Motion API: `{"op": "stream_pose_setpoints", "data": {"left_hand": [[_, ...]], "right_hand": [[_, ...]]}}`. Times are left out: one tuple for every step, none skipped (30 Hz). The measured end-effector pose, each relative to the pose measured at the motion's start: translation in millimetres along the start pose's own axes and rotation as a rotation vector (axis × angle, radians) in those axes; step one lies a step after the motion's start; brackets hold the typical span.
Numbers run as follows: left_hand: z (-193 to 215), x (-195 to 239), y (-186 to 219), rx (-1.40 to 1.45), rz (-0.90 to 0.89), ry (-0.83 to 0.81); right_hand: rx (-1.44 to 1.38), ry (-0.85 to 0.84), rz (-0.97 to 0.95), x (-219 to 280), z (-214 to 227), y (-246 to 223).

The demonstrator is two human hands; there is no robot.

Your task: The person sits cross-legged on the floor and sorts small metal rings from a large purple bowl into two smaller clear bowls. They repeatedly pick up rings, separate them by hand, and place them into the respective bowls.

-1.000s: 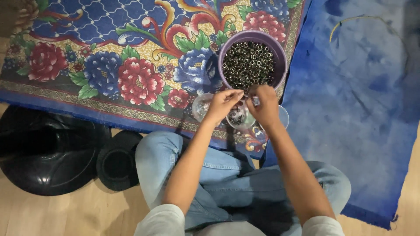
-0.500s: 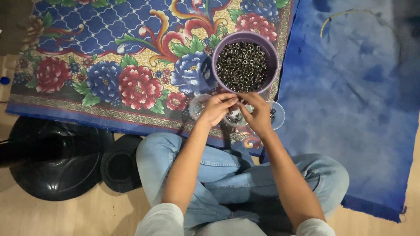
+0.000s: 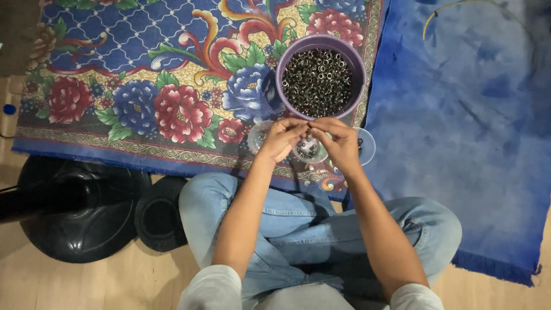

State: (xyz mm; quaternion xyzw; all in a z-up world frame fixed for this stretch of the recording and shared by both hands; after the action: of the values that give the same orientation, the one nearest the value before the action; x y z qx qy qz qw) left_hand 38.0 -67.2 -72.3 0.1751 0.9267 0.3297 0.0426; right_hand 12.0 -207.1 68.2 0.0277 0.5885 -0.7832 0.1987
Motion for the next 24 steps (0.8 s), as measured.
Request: {"op": "stream_pose_setpoints", "data": {"left_hand": [[-1,1,1,0.0,0.001,0.001],[-3,2,3,-0.007,-0.005,0.004],[-5,3,5,-0.013,-0.012,0.007],[-11,5,11,-0.013,-0.012,0.008],[-17,6,16,-0.033,-0.006,0.014],[-23,8,22,-0.053,-0.001,0.019],[-24,8,23,-0.052,0.0,0.02],[-25,9,24,-0.06,0.006,0.032],[-26,10,25,-0.068,0.012,0.045],[-27,11,27,-0.068,0.013,0.046],[-28,12,28,-0.07,0.023,0.051],[-30,12,30,-0.073,0.033,0.056],[-29,13,29,-0.072,0.033,0.057],[-28,13,29,-0.076,0.036,0.062],[-27,13,28,-0.081,0.04,0.067],[-26,13,26,-0.08,0.04,0.067],[-24,13,25,-0.091,0.029,0.057],[-22,13,24,-0.102,0.018,0.047],[-23,13,24,-0.102,0.018,0.046],[-24,13,24,-0.133,0.013,0.036],[-25,13,23,-0.164,0.009,0.026],[-27,13,23,-0.163,0.009,0.025],[-28,14,24,-0.194,0.016,0.023],[-30,14,24,-0.226,0.024,0.02]], "right_hand": [[-0.001,0.0,-0.001,0,0,0],[0.014,-0.004,-0.023,0,0,1],[0.028,-0.008,-0.044,0,0,1],[0.027,-0.009,-0.045,1,0,4],[0.019,-0.009,-0.064,1,0,8],[0.011,-0.008,-0.084,2,0,12],[0.011,-0.009,-0.085,1,0,10],[0.006,-0.013,-0.083,0,0,7],[-0.001,-0.017,-0.082,0,0,4],[-0.001,-0.018,-0.083,0,1,4],[0.01,-0.024,-0.097,0,1,4],[0.02,-0.031,-0.111,0,1,4],[0.02,-0.032,-0.112,0,0,4],[0.016,-0.029,-0.121,0,-2,4],[0.012,-0.025,-0.13,1,-3,4],[0.012,-0.025,-0.13,0,-1,5],[0.009,-0.031,-0.122,0,0,6],[0.006,-0.036,-0.113,0,1,7],[0.006,-0.036,-0.112,0,3,8],[0.025,-0.038,-0.103,-1,4,8],[0.044,-0.04,-0.093,-1,5,8],[0.045,-0.04,-0.093,-2,8,2],[0.113,-0.046,-0.07,-3,9,-4],[0.181,-0.052,-0.047,-4,10,-11]]}}
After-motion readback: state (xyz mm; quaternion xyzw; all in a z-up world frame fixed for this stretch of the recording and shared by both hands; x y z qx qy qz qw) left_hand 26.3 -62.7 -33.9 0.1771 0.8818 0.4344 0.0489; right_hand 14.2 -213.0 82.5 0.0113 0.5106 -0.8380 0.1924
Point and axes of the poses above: each hand's wrist, its own x-axis away from the middle knuckle, its own z-axis out of the back of the hand, y = z × x, the point moved 4 cm from there along -x, towards the middle knuckle, and after that the axes turned 10 degrees about -y, right-handed, at the moved point
